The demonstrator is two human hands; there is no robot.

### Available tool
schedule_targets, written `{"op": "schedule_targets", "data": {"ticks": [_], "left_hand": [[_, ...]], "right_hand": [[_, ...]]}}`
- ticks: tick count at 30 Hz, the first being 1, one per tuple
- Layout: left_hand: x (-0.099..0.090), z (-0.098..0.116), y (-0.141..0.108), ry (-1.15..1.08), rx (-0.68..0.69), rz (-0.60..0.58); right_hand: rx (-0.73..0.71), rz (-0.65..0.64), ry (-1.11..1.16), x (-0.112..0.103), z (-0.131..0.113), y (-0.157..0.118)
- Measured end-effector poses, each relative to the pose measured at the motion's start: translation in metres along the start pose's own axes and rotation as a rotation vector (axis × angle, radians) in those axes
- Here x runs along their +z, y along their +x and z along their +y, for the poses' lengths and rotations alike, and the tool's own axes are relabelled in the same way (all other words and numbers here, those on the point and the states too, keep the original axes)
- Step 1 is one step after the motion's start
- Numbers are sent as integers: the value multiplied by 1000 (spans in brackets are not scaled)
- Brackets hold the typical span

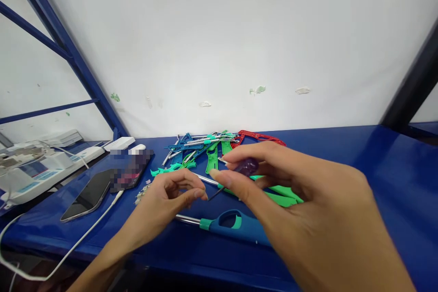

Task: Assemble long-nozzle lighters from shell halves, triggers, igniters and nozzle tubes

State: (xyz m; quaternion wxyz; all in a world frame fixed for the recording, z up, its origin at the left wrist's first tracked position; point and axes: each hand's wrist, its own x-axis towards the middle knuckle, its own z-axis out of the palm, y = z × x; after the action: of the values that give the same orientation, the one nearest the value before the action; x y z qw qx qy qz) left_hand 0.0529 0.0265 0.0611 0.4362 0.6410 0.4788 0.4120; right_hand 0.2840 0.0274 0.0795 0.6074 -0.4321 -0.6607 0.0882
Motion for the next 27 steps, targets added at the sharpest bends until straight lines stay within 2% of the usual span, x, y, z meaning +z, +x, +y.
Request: {"op": "schedule_targets", "data": {"ticks": [3, 7, 10, 16, 24, 27], "left_hand": [[6, -9, 4, -41, 23, 31], [7, -10, 4, -16, -4, 16], [7, -9, 2, -78, 7, -13], [7, -12, 2, -146, 37, -21], [5, -9, 3, -199, 72, -13], [4, -10, 2, -212, 79, -22]], "right_hand": [[-67, -30, -70, 0, -1, 1], [-50, 1, -42, -1, 3, 10], [-50, -17, -19, 1, 2, 13], [-8, -67, 25, 1, -5, 16], [73, -51, 44, 4, -4, 16], [93, 1, 35, 3, -2, 14]]}}
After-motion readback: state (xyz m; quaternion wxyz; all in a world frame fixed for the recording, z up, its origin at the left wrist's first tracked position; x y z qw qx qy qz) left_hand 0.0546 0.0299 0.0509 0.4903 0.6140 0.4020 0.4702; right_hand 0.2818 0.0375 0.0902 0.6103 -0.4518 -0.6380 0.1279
